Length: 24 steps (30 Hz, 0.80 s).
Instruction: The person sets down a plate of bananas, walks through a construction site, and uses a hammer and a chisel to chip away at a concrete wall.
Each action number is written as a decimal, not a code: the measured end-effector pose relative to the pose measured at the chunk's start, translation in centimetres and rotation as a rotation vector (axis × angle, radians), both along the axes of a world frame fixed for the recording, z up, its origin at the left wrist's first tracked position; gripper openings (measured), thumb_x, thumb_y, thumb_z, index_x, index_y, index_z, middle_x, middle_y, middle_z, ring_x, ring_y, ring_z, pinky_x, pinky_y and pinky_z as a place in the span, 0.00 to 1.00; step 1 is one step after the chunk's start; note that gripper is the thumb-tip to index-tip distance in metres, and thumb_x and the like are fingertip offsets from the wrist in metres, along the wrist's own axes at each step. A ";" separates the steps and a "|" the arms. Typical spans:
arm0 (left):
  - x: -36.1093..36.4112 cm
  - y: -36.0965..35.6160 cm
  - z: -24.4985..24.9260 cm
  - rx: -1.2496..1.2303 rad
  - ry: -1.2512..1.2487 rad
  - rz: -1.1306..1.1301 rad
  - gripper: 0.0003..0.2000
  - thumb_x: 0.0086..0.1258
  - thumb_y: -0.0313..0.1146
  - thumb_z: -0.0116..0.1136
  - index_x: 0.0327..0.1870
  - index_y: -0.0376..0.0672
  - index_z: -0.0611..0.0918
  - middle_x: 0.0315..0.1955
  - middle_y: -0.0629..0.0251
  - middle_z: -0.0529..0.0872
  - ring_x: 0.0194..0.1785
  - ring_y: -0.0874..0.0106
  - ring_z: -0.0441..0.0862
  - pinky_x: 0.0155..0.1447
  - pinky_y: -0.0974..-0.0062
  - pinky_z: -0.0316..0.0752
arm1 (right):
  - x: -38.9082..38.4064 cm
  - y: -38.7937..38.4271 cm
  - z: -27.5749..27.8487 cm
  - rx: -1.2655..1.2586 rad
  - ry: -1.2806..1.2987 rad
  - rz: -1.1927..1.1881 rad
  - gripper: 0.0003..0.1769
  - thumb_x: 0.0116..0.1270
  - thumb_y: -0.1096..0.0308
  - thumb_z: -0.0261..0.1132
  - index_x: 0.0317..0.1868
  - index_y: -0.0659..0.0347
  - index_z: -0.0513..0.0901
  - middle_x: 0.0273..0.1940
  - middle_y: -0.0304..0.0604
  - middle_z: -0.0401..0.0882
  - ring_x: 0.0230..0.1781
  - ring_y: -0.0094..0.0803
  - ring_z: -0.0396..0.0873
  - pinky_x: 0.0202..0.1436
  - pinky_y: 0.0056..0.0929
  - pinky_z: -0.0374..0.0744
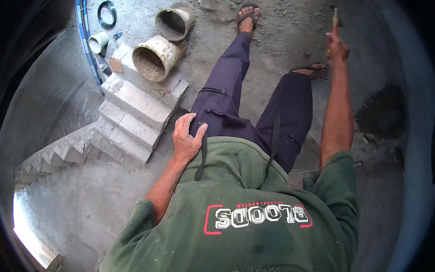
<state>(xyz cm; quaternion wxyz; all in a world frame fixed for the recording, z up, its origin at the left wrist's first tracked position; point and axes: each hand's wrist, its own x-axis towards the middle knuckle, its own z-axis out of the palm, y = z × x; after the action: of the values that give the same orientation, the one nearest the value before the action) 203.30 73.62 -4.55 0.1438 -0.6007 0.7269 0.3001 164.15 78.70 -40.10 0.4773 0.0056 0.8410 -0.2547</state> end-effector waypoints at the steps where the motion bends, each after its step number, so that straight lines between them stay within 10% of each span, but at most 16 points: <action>1: -0.8 -0.7 -0.4 -0.034 0.018 -0.007 0.16 0.53 0.33 0.64 0.41 0.34 0.77 0.37 0.54 0.79 0.41 0.60 0.77 0.46 0.68 0.72 | 0.0 0.2 1.6 -0.099 -0.175 -0.247 0.12 0.56 0.55 0.59 0.29 0.55 0.78 0.24 0.42 0.71 0.26 0.33 0.71 0.31 0.29 0.70; 3: -2.8 -2.2 -0.7 0.004 0.089 0.067 0.15 0.54 0.33 0.63 0.40 0.34 0.78 0.34 0.56 0.79 0.36 0.63 0.77 0.43 0.70 0.73 | 1.9 0.4 9.0 -0.163 -0.198 -0.328 0.10 0.56 0.57 0.61 0.28 0.54 0.78 0.22 0.38 0.68 0.23 0.30 0.68 0.27 0.30 0.68; 4: -4.5 -3.0 -0.8 0.043 0.131 0.141 0.14 0.55 0.33 0.63 0.39 0.35 0.78 0.31 0.58 0.79 0.31 0.66 0.78 0.39 0.72 0.74 | 2.5 2.0 11.5 -0.219 -0.002 0.107 0.09 0.58 0.59 0.61 0.30 0.54 0.79 0.21 0.37 0.68 0.21 0.28 0.67 0.25 0.29 0.67; 6: -8.2 -4.5 -0.6 0.042 0.281 0.095 0.14 0.59 0.35 0.61 0.39 0.34 0.79 0.27 0.60 0.81 0.26 0.72 0.77 0.35 0.76 0.73 | 4.9 2.2 18.7 -0.413 0.075 0.147 0.08 0.60 0.65 0.60 0.30 0.60 0.80 0.15 0.39 0.66 0.15 0.30 0.66 0.21 0.29 0.68; 7: -9.8 -4.8 -0.6 0.159 0.353 0.160 0.14 0.60 0.37 0.60 0.41 0.35 0.79 0.28 0.62 0.81 0.29 0.74 0.78 0.35 0.78 0.73 | 5.7 4.0 18.8 -0.741 0.637 0.600 0.09 0.55 0.64 0.62 0.32 0.60 0.81 0.14 0.40 0.67 0.14 0.29 0.65 0.20 0.28 0.68; 8: -11.5 -5.0 -0.1 0.278 0.422 0.214 0.15 0.62 0.38 0.58 0.43 0.35 0.79 0.30 0.64 0.82 0.31 0.75 0.79 0.36 0.79 0.74 | 6.4 3.3 23.9 -0.671 0.676 0.656 0.13 0.50 0.63 0.64 0.35 0.59 0.83 0.15 0.43 0.69 0.15 0.28 0.67 0.22 0.29 0.69; 9: -13.1 -5.2 0.6 0.466 0.411 0.247 0.17 0.64 0.43 0.55 0.44 0.37 0.79 0.33 0.66 0.82 0.33 0.76 0.78 0.34 0.80 0.74 | 7.0 1.5 31.0 -0.359 -0.022 0.083 0.04 0.46 0.70 0.67 0.24 0.55 0.80 0.22 0.44 0.75 0.21 0.37 0.74 0.25 0.30 0.71; 12: -19.9 -5.8 5.9 0.751 0.728 0.458 0.20 0.62 0.46 0.57 0.38 0.32 0.80 0.23 0.66 0.81 0.28 0.78 0.75 0.33 0.80 0.71 | 10.0 -0.1 40.1 -0.441 0.215 0.095 0.12 0.48 0.62 0.66 0.20 0.63 0.78 0.20 0.49 0.74 0.22 0.40 0.73 0.28 0.35 0.71; 16: -22.2 -7.2 8.4 0.610 0.842 0.172 0.15 0.62 0.39 0.55 0.24 0.33 0.74 0.19 0.67 0.76 0.23 0.79 0.72 0.25 0.80 0.68 | 12.1 -1.6 46.7 -0.321 0.712 0.241 0.15 0.50 0.56 0.66 0.27 0.60 0.79 0.25 0.50 0.75 0.29 0.48 0.75 0.36 0.42 0.74; 20: -21.5 -9.8 13.4 0.714 0.904 0.016 0.13 0.62 0.35 0.52 0.24 0.31 0.76 0.18 0.63 0.78 0.18 0.75 0.75 0.22 0.78 0.71 | 15.0 -2.1 52.4 -0.430 0.615 0.106 0.16 0.52 0.57 0.66 0.34 0.60 0.78 0.30 0.53 0.76 0.32 0.46 0.76 0.39 0.42 0.74; 23: -22.5 -12.1 18.0 1.027 0.967 -0.216 0.12 0.66 0.35 0.46 0.28 0.32 0.74 0.18 0.54 0.79 0.13 0.71 0.75 0.17 0.76 0.71 | 14.6 -1.5 52.3 -0.767 0.961 -0.285 0.21 0.58 0.62 0.64 0.49 0.60 0.72 0.26 0.44 0.74 0.26 0.31 0.75 0.29 0.32 0.73; 24: -25.4 -12.7 18.1 1.016 0.966 -0.248 0.12 0.66 0.35 0.46 0.28 0.32 0.74 0.18 0.54 0.79 0.13 0.71 0.75 0.17 0.76 0.71 | 12.8 -0.5 53.0 -0.794 0.581 -0.543 0.21 0.58 0.66 0.62 0.51 0.61 0.70 0.24 0.41 0.72 0.21 0.26 0.72 0.22 0.28 0.70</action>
<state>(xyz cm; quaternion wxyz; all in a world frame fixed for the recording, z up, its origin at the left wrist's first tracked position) 177.93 60.96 13.58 0.1009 -0.1719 0.5425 0.8161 176.97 78.22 12.91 0.1087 -0.0287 0.7459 -0.6565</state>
